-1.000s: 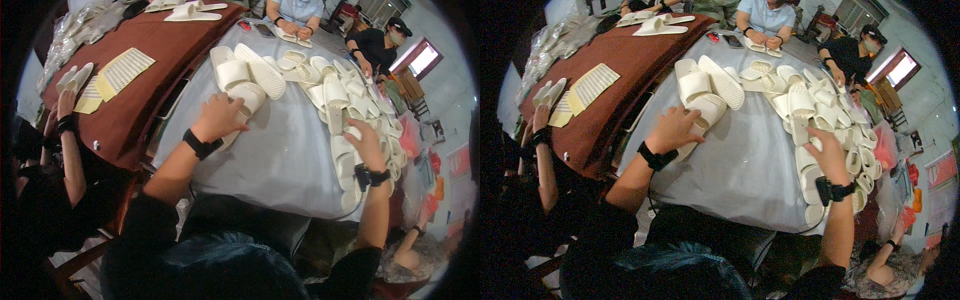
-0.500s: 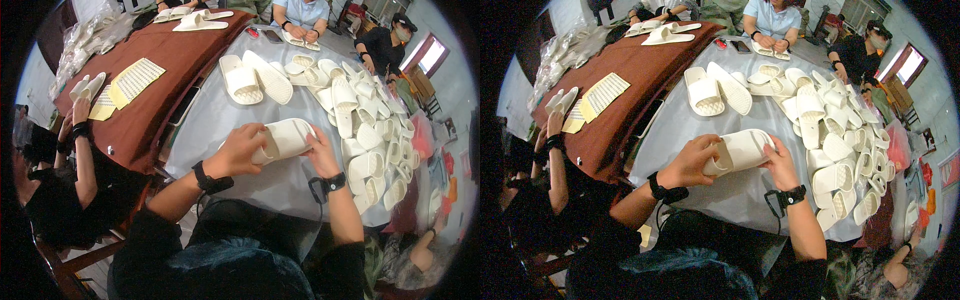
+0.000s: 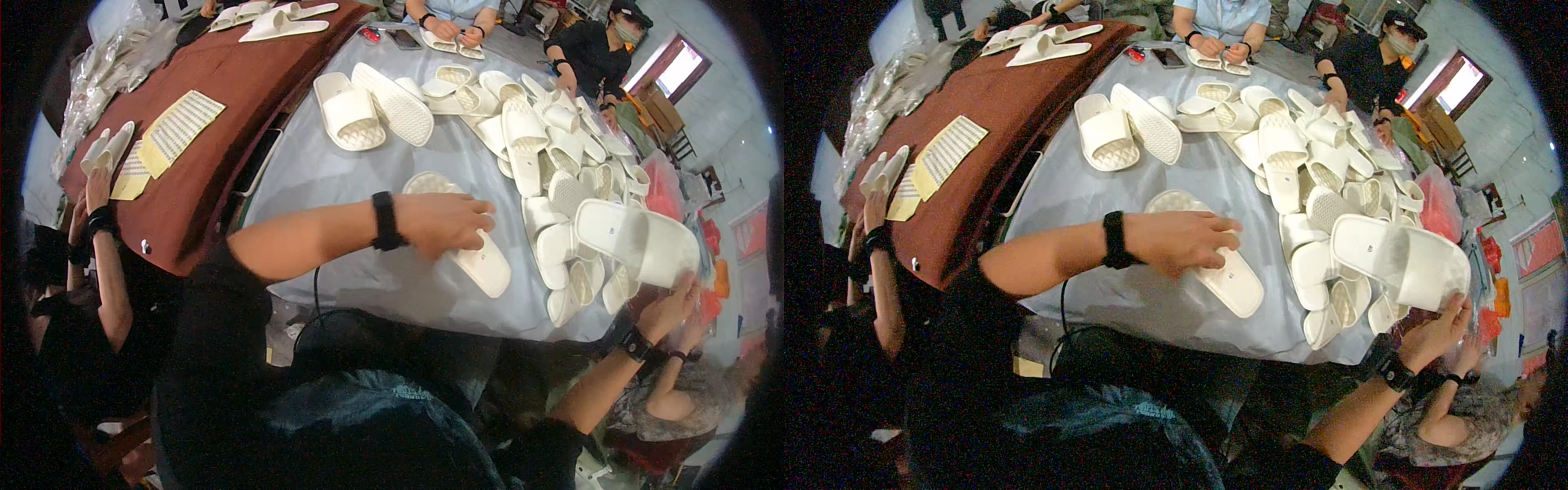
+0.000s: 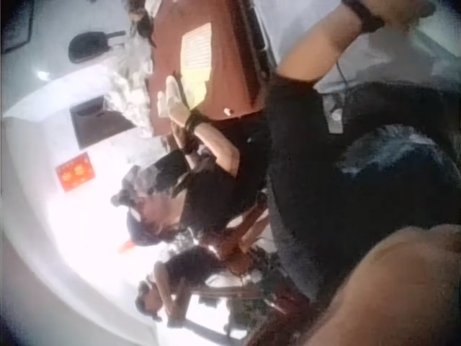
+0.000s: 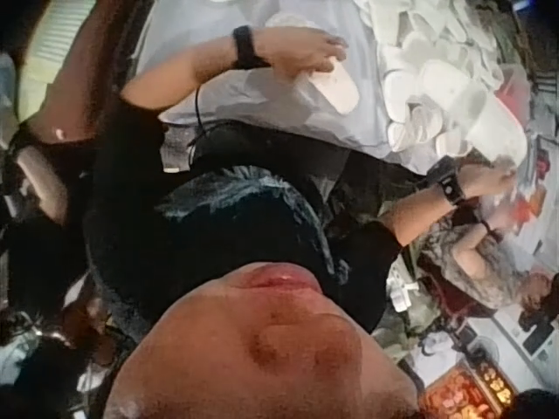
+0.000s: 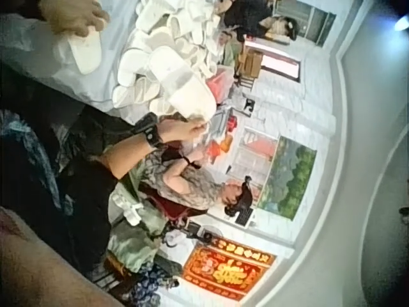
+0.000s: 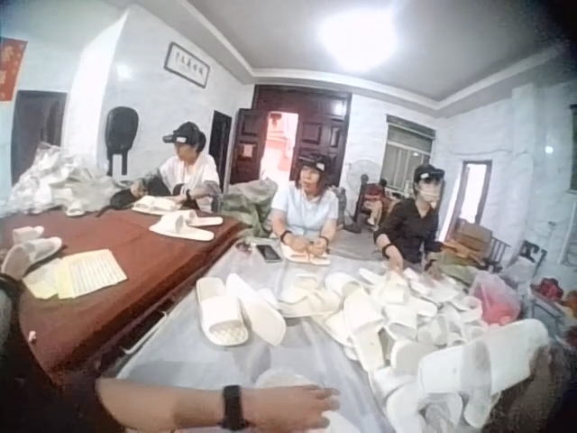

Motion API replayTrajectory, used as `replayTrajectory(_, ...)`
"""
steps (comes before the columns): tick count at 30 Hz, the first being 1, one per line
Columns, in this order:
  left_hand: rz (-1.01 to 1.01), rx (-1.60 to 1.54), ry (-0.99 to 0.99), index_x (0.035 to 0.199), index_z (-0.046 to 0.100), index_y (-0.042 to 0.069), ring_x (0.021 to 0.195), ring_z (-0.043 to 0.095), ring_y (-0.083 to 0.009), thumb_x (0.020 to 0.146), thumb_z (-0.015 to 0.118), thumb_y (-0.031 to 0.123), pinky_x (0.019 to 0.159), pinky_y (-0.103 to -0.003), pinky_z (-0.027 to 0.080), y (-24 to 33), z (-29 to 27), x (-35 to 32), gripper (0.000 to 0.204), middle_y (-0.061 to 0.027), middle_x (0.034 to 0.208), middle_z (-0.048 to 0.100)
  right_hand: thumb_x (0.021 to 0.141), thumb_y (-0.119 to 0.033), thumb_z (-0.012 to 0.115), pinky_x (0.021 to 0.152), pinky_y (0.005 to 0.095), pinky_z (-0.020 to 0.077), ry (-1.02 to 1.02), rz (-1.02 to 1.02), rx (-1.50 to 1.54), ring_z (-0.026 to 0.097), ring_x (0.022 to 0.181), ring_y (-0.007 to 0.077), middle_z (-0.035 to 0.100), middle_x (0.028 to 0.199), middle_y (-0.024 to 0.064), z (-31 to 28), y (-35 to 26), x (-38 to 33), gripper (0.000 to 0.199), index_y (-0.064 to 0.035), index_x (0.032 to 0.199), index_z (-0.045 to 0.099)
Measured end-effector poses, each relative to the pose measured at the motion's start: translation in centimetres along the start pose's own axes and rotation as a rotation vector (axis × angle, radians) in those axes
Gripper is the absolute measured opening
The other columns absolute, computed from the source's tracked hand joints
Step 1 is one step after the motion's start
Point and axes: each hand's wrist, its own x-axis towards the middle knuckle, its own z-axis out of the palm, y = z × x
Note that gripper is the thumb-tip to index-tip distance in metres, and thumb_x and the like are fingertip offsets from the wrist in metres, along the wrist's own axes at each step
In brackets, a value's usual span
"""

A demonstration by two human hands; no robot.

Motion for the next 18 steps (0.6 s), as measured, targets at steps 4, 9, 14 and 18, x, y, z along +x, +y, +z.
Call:
replayTrajectory(4, 0.022, 0.093, 0.028, 0.099, 0.066, 0.007, 0.139, 0.033, -0.036, 0.073, 0.064, 0.003, 0.101, -0.041, 0.048, -0.8, 0.6, 2.1, 0.026, -0.0131, 0.13, 0.051, 0.101, -0.025, 0.052, 0.099, 0.0326, 0.0423, -0.15, -0.09, -0.235, 0.055, 0.114, 0.0207, 0.057, 0.129, 0.0159, -1.5, 0.2, 0.9, 0.043, 0.0042, 0.133, 0.051)
replayTrajectory(9, -0.311, 0.154, 0.274, 0.106, 0.065, 0.008, 0.131, 0.045, -0.0317, 0.075, 0.064, 0.001, 0.098, -0.042, 0.049, 0.1, -1.0, -3.3, 0.032, -0.0127, 0.13, 0.052, 0.099, -0.019, 0.055, 0.092, 0.0263, 0.0436, -0.573, 0.107, -0.02, 0.057, 0.102, 0.0145, 0.064, 0.113, 0.0088, 7.3, 0.1, -5.4, 0.032, 0.0018, 0.123, 0.06)
replayTrajectory(14, -0.704, -0.06, 0.429, 0.121, 0.061, 0.009, 0.109, 0.059, -0.032, 0.077, 0.074, 0.005, 0.089, -0.04, 0.05, 4.6, -3.3, -9.7, 0.047, -0.0141, 0.118, 0.06, 0.098, -0.02, 0.057, 0.082, 0.028, 0.0469, -1.118, 0.339, 0.033, 0.057, 0.097, 0.0118, 0.064, 0.105, 0.0059, 16.7, -1.0, -11.0, 0.028, -0.005, 0.121, 0.062)
replayTrajectory(18, -0.887, -0.292, 0.441, 0.135, 0.053, 0.013, 0.107, 0.058, -0.0341, 0.079, 0.075, 0.009, 0.09, -0.04, 0.05, 8.5, -3.1, -11.0, 0.06, -0.0162, 0.119, 0.059, 0.094, -0.016, 0.062, 0.078, 0.0317, 0.0495, -1.241, 0.129, 0.129, 0.059, 0.096, 0.0164, 0.064, 0.106, 0.0114, 21.6, -0.2, -13.9, 0.031, -0.0084, 0.123, 0.061)
